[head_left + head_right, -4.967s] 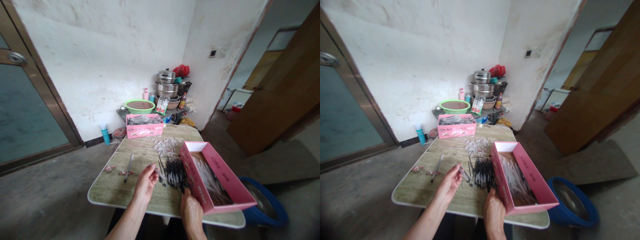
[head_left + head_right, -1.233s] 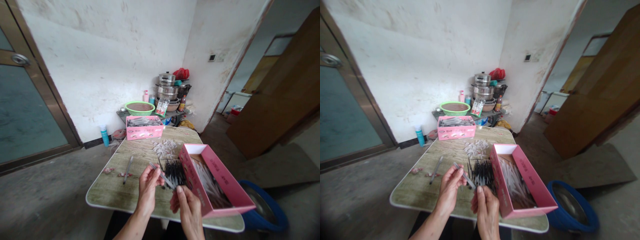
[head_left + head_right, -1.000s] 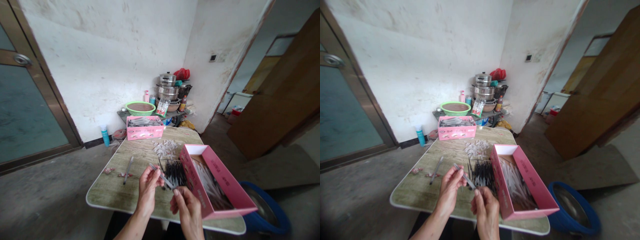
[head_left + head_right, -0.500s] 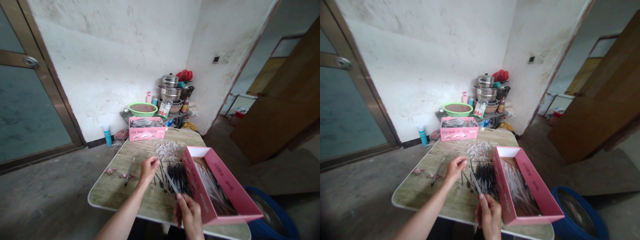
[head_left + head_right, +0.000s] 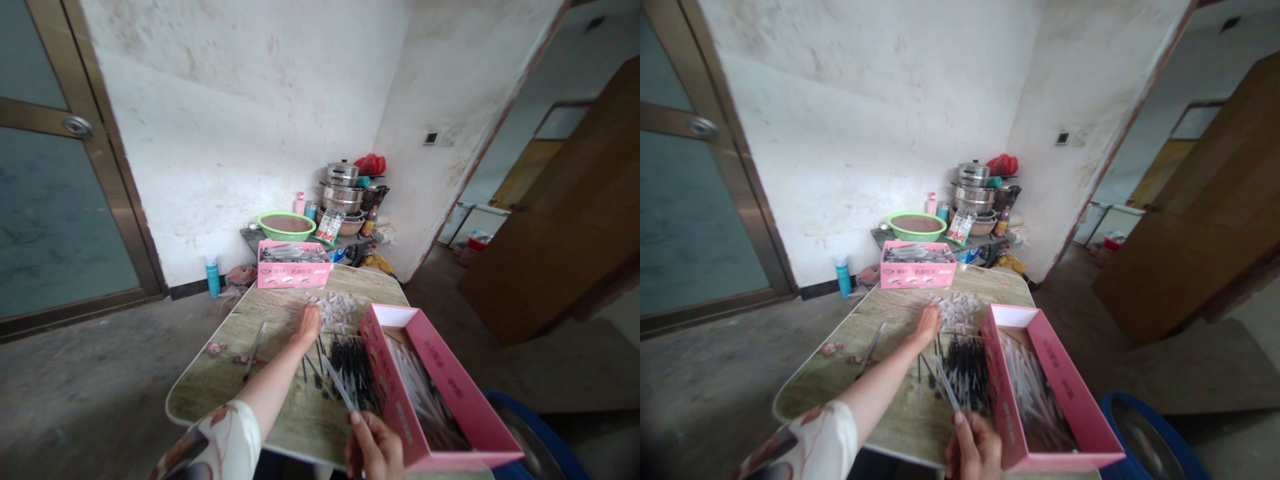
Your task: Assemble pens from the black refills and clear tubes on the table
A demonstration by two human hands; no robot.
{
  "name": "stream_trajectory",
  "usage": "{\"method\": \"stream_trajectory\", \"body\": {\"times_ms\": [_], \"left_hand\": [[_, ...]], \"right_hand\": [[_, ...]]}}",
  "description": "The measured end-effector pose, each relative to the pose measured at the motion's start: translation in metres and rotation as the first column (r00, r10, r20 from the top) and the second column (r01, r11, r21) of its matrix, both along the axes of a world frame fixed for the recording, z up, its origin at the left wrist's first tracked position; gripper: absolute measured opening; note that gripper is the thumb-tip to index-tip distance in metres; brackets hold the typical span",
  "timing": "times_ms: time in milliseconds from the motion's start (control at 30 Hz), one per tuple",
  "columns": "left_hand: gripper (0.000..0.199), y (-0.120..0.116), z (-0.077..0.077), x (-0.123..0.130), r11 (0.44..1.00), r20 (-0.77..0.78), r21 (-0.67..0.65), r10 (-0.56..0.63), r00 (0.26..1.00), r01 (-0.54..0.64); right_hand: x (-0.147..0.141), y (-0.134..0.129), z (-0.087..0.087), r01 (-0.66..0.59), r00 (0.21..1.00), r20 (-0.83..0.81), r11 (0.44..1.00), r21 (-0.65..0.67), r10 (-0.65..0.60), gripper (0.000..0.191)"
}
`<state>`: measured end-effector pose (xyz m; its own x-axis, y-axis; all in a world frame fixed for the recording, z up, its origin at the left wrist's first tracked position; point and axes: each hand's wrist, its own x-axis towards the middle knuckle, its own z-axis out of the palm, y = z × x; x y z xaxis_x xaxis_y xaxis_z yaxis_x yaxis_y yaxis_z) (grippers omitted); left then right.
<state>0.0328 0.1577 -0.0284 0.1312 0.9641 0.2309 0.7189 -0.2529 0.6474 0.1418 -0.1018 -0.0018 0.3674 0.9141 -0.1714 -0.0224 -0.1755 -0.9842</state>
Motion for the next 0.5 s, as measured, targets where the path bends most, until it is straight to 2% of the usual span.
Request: {"method": "stream_trajectory", "body": {"times_ms": [267,500], "left_hand": [[0.019,0.0001,-0.0081,0.0016,0.999,-0.035,-0.026,-0.027,0.999,0.026],[0.009,0.0039,-0.0058,-0.0027,0.997,0.077,-0.066,-0.044,0.996,0.049]], "right_hand": [[0.0011,0.0003,-0.0034,-0.023,0.999,0.023,0.999,0.025,0.022,0.051],[-0.0059,-0.0008,-0.0018,0.034,0.998,0.057,0.999,0.024,-0.035,0.051]]}}
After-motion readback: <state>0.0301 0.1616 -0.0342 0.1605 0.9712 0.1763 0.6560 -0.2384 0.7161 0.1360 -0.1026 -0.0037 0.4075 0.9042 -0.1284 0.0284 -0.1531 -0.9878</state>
